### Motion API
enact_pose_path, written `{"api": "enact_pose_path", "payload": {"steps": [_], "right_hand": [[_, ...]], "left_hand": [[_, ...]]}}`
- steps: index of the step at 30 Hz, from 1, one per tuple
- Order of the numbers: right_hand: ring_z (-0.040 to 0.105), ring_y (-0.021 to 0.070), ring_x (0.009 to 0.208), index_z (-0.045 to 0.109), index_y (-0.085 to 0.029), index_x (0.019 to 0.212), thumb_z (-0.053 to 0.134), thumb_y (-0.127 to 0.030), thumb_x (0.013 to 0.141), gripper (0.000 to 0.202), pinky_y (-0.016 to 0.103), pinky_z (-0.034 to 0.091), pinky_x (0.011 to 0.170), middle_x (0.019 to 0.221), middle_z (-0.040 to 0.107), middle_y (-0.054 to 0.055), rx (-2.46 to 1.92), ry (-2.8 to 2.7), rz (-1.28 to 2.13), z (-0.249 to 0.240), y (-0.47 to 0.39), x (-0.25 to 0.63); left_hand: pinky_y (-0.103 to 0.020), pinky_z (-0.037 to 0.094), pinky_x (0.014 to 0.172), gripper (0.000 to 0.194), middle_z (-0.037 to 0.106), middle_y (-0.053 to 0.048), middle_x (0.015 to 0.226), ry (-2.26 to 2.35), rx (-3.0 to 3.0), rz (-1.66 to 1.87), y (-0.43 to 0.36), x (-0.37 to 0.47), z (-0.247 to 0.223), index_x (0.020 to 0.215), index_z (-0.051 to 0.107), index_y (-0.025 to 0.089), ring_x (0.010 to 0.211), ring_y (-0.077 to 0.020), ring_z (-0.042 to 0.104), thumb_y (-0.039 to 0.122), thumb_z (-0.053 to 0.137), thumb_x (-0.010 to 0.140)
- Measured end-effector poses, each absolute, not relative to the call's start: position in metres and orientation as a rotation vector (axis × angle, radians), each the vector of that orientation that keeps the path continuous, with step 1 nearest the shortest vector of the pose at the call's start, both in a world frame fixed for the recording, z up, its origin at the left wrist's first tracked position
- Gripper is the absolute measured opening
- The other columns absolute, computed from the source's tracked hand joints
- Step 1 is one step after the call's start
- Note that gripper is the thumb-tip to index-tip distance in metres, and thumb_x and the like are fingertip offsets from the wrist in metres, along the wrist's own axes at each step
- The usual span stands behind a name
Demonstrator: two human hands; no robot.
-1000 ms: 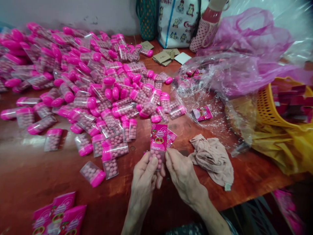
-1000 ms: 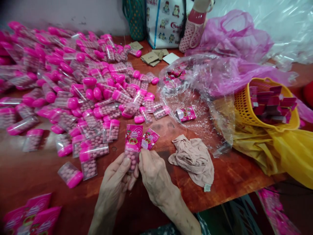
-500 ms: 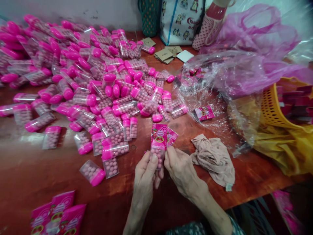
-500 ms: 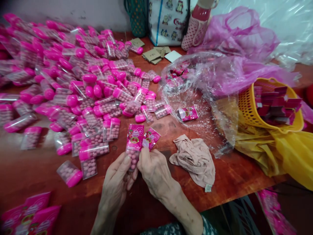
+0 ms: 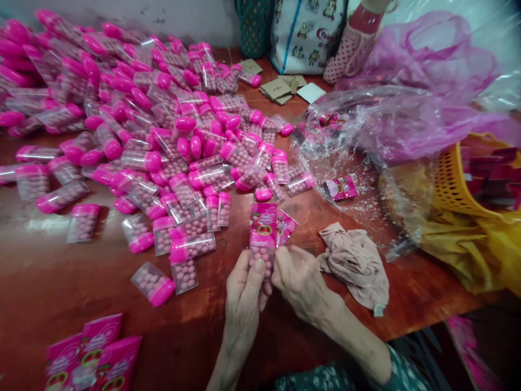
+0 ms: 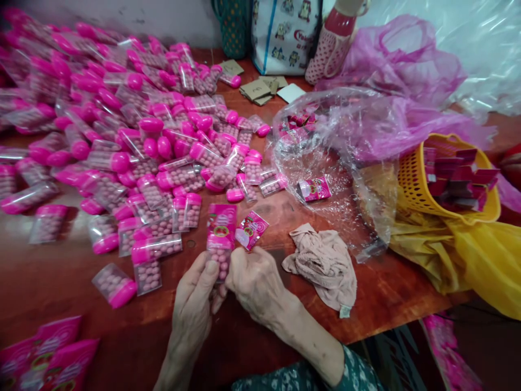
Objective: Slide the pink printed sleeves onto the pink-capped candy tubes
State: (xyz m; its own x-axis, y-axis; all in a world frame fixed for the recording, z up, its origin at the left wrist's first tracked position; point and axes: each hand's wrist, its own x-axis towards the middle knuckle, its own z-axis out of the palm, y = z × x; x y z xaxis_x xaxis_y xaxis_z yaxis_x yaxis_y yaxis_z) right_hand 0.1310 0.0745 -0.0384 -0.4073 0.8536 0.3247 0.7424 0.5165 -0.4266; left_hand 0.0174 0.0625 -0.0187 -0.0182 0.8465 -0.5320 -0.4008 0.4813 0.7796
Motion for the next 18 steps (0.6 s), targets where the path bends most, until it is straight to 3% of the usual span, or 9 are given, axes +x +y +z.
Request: {"api": "enact_pose_path", "payload": {"steps": [6, 12, 18], "right_hand": [[0.047, 0.0132, 0.048, 0.043, -0.020, 0.069, 0.026, -0.010, 0.094, 0.031, 0.026, 0.038, 0.052, 0.055, 0.051, -0.001, -1.351, -2.159, 0.336, -0.033, 0.069, 0.128], [0.061, 0.0207, 0.074, 0.049, -0.013, 0.105, 0.036, -0.016, 0.095, 0.017, 0.031, 0.047, 0.064, 0.080, 0.064, 0.009, -1.424, -2.058, 0.321, -0.028, 0.073, 0.134], [0.060, 0.0184, 0.067, 0.048, -0.018, 0.091, 0.032, -0.012, 0.093, 0.017, 0.029, 0.049, 0.061, 0.071, 0.060, 0.005, -1.292, -2.062, 0.450, -0.032, 0.075, 0.134]], "left_hand": [[-0.010, 0.023, 0.032, 0.021, 0.043, 0.006, 0.056, 1.131, 0.427, 1.047, 0.065, 0.013, -0.015, 0.075, 0.054, 0.015, 0.041, -0.0028, 0.035, 0.035, 0.057, 0.082], [-0.010, 0.022, 0.033, 0.018, 0.042, 0.006, 0.059, 1.108, 0.376, 1.026, 0.065, 0.013, -0.015, 0.082, 0.056, 0.015, 0.043, -0.0025, 0.035, 0.033, 0.057, 0.082], [-0.011, 0.024, 0.033, 0.019, 0.043, 0.006, 0.059, 1.135, 0.488, 1.011, 0.062, 0.013, -0.020, 0.078, 0.055, 0.016, 0.044, -0.0035, 0.037, 0.035, 0.058, 0.081]]}}
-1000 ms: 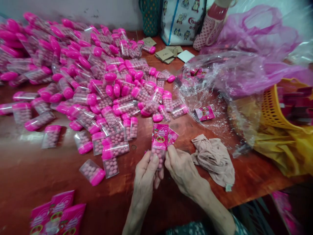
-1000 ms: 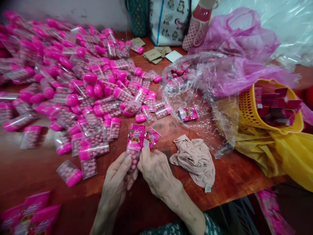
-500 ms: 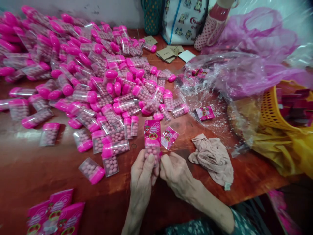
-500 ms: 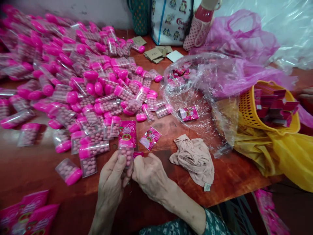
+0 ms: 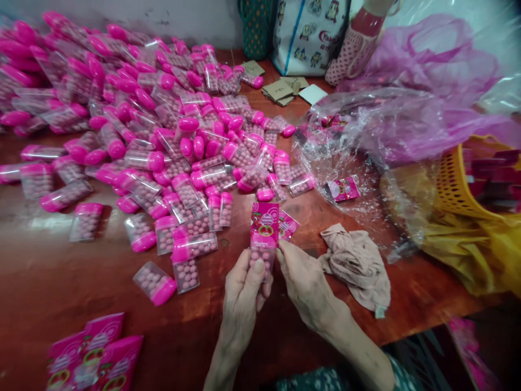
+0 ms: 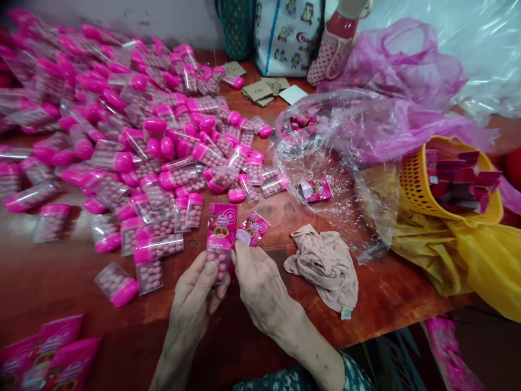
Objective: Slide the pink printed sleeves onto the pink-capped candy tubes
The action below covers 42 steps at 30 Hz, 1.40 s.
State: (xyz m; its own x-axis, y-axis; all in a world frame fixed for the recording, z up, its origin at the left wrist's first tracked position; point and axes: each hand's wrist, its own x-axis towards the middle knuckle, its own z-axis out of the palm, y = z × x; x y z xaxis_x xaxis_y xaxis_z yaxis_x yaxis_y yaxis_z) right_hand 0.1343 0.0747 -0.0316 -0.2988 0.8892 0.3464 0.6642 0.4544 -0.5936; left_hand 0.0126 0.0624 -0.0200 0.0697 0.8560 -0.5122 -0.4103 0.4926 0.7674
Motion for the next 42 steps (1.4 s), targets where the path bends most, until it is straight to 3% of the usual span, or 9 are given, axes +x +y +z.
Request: {"api": "enact_pose_path", "payload": {"steps": [12, 21, 32, 36, 39, 42], "right_hand": [[0.048, 0.0148, 0.050, 0.041, -0.021, 0.069, 0.031, -0.008, 0.090, 0.026, 0.026, 0.040, 0.051, 0.057, 0.050, 0.000, -1.369, -2.133, 0.319, -0.034, 0.084, 0.128], [0.044, 0.0120, 0.041, 0.041, -0.019, 0.071, 0.031, -0.007, 0.083, 0.019, 0.023, 0.033, 0.042, 0.052, 0.048, -0.002, -1.387, -2.171, 0.355, -0.021, 0.091, 0.133], [0.043, 0.0136, 0.046, 0.036, -0.023, 0.065, 0.031, -0.009, 0.086, 0.025, 0.026, 0.037, 0.050, 0.051, 0.045, -0.002, -1.180, -2.176, 0.346, -0.040, 0.087, 0.134], [0.043, 0.0112, 0.044, 0.036, -0.023, 0.061, 0.030, -0.018, 0.092, 0.031, 0.025, 0.041, 0.055, 0.050, 0.044, -0.005, -1.111, -2.142, 0.423, -0.039, 0.075, 0.132], [0.050, 0.0124, 0.053, 0.046, -0.020, 0.075, 0.027, -0.025, 0.096, 0.029, 0.024, 0.042, 0.054, 0.061, 0.052, -0.001, -1.305, -1.962, 0.524, -0.029, 0.075, 0.139], [0.059, 0.0156, 0.072, 0.053, -0.017, 0.097, 0.033, -0.039, 0.095, 0.030, 0.026, 0.047, 0.061, 0.081, 0.061, 0.004, -1.409, -1.494, 0.975, -0.015, 0.085, 0.144]], "left_hand": [[-0.013, 0.023, 0.032, 0.021, 0.046, 0.006, 0.050, 1.155, 0.566, 0.972, 0.062, 0.011, -0.026, 0.079, 0.051, 0.018, 0.037, -0.0047, 0.032, 0.038, 0.048, 0.087], [-0.013, 0.023, 0.033, 0.024, 0.043, 0.007, 0.050, 1.210, 0.595, 0.926, 0.060, 0.015, -0.020, 0.075, 0.049, 0.018, 0.038, -0.0043, 0.031, 0.040, 0.050, 0.086], [-0.012, 0.024, 0.033, 0.021, 0.045, 0.006, 0.054, 1.200, 0.481, 0.950, 0.060, 0.014, -0.022, 0.078, 0.054, 0.017, 0.040, -0.0041, 0.034, 0.038, 0.054, 0.083], [-0.012, 0.024, 0.032, 0.021, 0.045, 0.005, 0.059, 1.196, 0.389, 1.001, 0.063, 0.012, -0.019, 0.080, 0.056, 0.016, 0.041, -0.0032, 0.035, 0.037, 0.059, 0.079], [-0.013, 0.021, 0.032, 0.021, 0.043, 0.006, 0.058, 1.184, 0.419, 1.006, 0.063, 0.012, -0.018, 0.084, 0.056, 0.017, 0.041, -0.0042, 0.034, 0.037, 0.056, 0.081], [-0.014, 0.023, 0.034, 0.020, 0.045, 0.006, 0.055, 1.194, 0.559, 0.949, 0.060, 0.015, -0.018, 0.079, 0.052, 0.018, 0.041, -0.0047, 0.034, 0.037, 0.052, 0.085]]}}
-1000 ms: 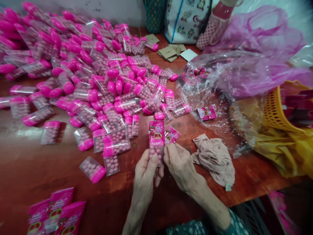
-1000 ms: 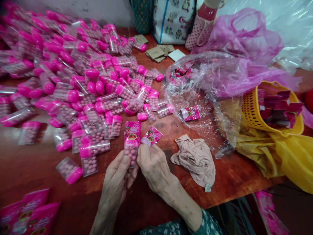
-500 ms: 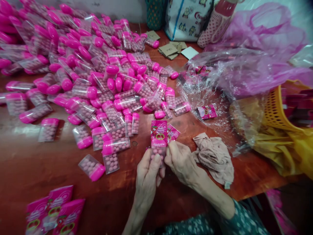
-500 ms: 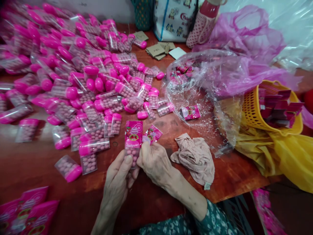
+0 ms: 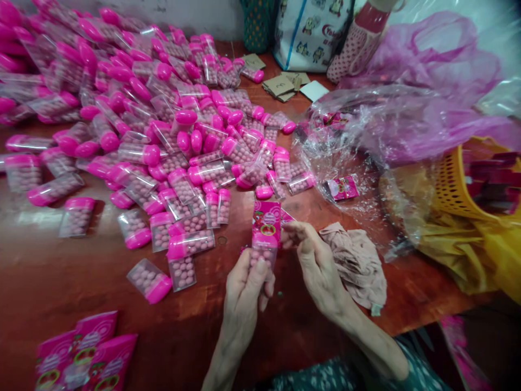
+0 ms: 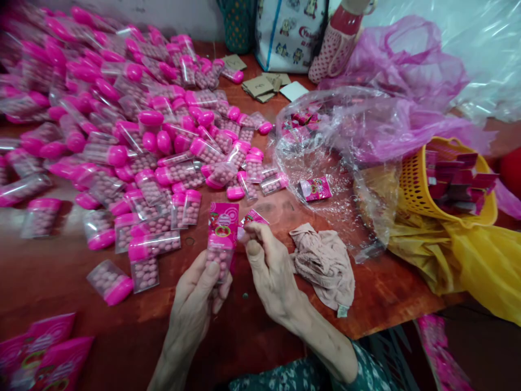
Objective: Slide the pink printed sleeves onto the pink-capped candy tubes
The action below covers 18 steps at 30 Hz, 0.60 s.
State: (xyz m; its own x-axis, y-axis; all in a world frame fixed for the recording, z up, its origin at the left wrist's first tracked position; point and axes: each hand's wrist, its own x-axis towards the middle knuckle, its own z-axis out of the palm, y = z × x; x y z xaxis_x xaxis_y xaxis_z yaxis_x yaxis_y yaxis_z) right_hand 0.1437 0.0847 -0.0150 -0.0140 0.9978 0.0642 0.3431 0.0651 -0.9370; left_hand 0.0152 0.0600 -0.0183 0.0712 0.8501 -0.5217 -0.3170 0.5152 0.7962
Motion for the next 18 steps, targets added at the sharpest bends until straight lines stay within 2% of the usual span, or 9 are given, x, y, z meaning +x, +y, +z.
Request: {"api": "enact_pose_path", "payload": {"steps": [2, 4, 6, 9, 14, 18], "right_hand": [[0.061, 0.0155, 0.070, 0.058, -0.019, 0.092, 0.043, -0.046, 0.090, 0.031, 0.025, 0.049, 0.062, 0.078, 0.063, 0.002, -1.324, -1.195, 1.321, -0.008, 0.092, 0.140], [0.057, 0.0122, 0.050, 0.061, -0.018, 0.081, 0.053, -0.046, 0.085, 0.029, 0.023, 0.048, 0.048, 0.061, 0.059, -0.002, -1.260, -0.992, 1.536, -0.006, 0.094, 0.132], [0.047, 0.0085, 0.034, 0.062, -0.017, 0.079, 0.056, -0.044, 0.083, 0.028, 0.020, 0.041, 0.034, 0.050, 0.052, -0.006, -1.236, -0.833, 1.635, -0.008, 0.090, 0.121], [0.040, 0.0058, 0.030, 0.065, -0.015, 0.085, 0.055, -0.043, 0.084, 0.030, 0.017, 0.035, 0.027, 0.046, 0.047, -0.007, -1.270, -0.701, 1.615, -0.014, 0.075, 0.106], [0.039, 0.0048, 0.033, 0.065, -0.016, 0.091, 0.056, -0.040, 0.085, 0.027, 0.015, 0.036, 0.029, 0.050, 0.049, -0.006, -1.357, -0.657, 1.510, -0.019, 0.059, 0.103], [0.052, 0.0093, 0.049, 0.068, -0.016, 0.087, 0.060, -0.041, 0.082, 0.028, 0.021, 0.047, 0.049, 0.060, 0.060, -0.001, -1.228, -0.710, 1.605, -0.014, 0.075, 0.124]], "left_hand": [[-0.015, 0.027, 0.037, 0.022, 0.047, 0.005, 0.055, 1.204, 0.679, 0.898, 0.057, 0.018, -0.019, 0.076, 0.050, 0.018, 0.042, -0.0049, 0.036, 0.037, 0.049, 0.087], [-0.016, 0.029, 0.039, 0.023, 0.047, 0.005, 0.056, 1.224, 0.768, 0.895, 0.055, 0.021, -0.019, 0.076, 0.049, 0.018, 0.042, -0.0054, 0.037, 0.037, 0.047, 0.088], [-0.017, 0.029, 0.039, 0.022, 0.046, 0.004, 0.056, 1.228, 0.801, 0.940, 0.053, 0.023, -0.019, 0.078, 0.050, 0.018, 0.043, -0.0061, 0.037, 0.037, 0.045, 0.088], [-0.017, 0.028, 0.037, 0.020, 0.041, 0.006, 0.055, 1.234, 0.741, 1.011, 0.051, 0.025, -0.018, 0.083, 0.050, 0.019, 0.042, -0.0063, 0.034, 0.038, 0.045, 0.088], [-0.016, 0.026, 0.035, 0.024, 0.039, 0.007, 0.053, 1.187, 0.647, 0.978, 0.055, 0.024, -0.017, 0.078, 0.048, 0.019, 0.040, -0.0059, 0.032, 0.042, 0.046, 0.087], [-0.017, 0.024, 0.037, 0.025, 0.043, 0.005, 0.055, 1.185, 0.671, 0.906, 0.058, 0.019, -0.017, 0.076, 0.049, 0.019, 0.042, -0.0060, 0.033, 0.041, 0.047, 0.087]]}}
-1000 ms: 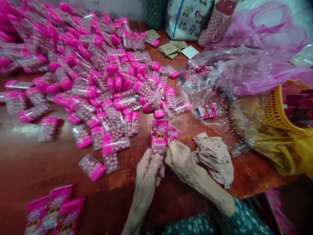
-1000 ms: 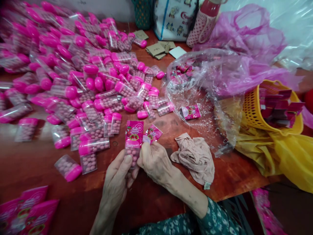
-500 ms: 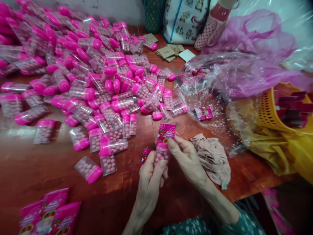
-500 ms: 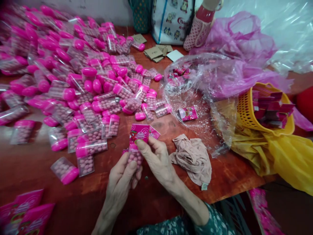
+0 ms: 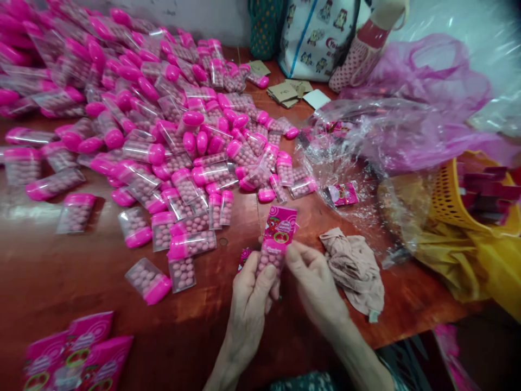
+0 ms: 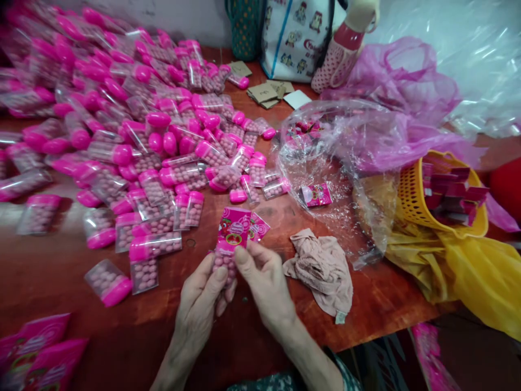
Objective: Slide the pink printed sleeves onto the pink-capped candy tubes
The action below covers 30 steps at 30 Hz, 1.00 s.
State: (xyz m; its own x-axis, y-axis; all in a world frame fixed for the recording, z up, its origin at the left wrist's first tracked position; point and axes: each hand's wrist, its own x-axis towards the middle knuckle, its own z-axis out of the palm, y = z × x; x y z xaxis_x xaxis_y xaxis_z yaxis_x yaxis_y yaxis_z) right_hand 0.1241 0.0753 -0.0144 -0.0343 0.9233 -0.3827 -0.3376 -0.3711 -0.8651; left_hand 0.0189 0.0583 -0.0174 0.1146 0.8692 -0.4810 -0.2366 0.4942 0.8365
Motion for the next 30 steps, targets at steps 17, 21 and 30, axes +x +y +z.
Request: {"api": "enact_pose_path", "payload": {"steps": [17, 21, 30], "right_hand": [[0.041, 0.0057, 0.043, 0.067, -0.019, 0.089, 0.059, -0.034, 0.084, 0.018, 0.016, 0.036, 0.040, 0.053, 0.051, -0.006, -1.372, -0.787, 1.440, -0.012, 0.064, 0.103], [0.056, 0.0096, 0.055, 0.070, -0.017, 0.087, 0.067, -0.034, 0.077, 0.020, 0.019, 0.047, 0.051, 0.066, 0.065, 0.000, -1.283, -0.690, 1.521, -0.010, 0.084, 0.118], [0.049, 0.0069, 0.041, 0.072, -0.013, 0.087, 0.071, -0.035, 0.073, 0.026, 0.016, 0.040, 0.035, 0.058, 0.063, 0.000, -1.376, -0.575, 1.533, -0.019, 0.076, 0.109]], "left_hand": [[-0.017, 0.023, 0.036, 0.026, 0.037, 0.007, 0.055, 1.185, 0.537, 1.053, 0.060, 0.025, -0.017, 0.072, 0.045, 0.020, 0.044, -0.0067, 0.031, 0.042, 0.051, 0.084], [-0.018, 0.023, 0.038, 0.022, 0.041, 0.006, 0.055, 1.181, 0.736, 0.936, 0.057, 0.023, -0.018, 0.078, 0.050, 0.019, 0.044, -0.0071, 0.031, 0.039, 0.047, 0.087], [-0.018, 0.025, 0.040, 0.021, 0.040, 0.005, 0.054, 1.157, 0.808, 0.895, 0.052, 0.016, -0.022, 0.074, 0.050, 0.019, 0.047, -0.0077, 0.034, 0.036, 0.050, 0.086]]}}
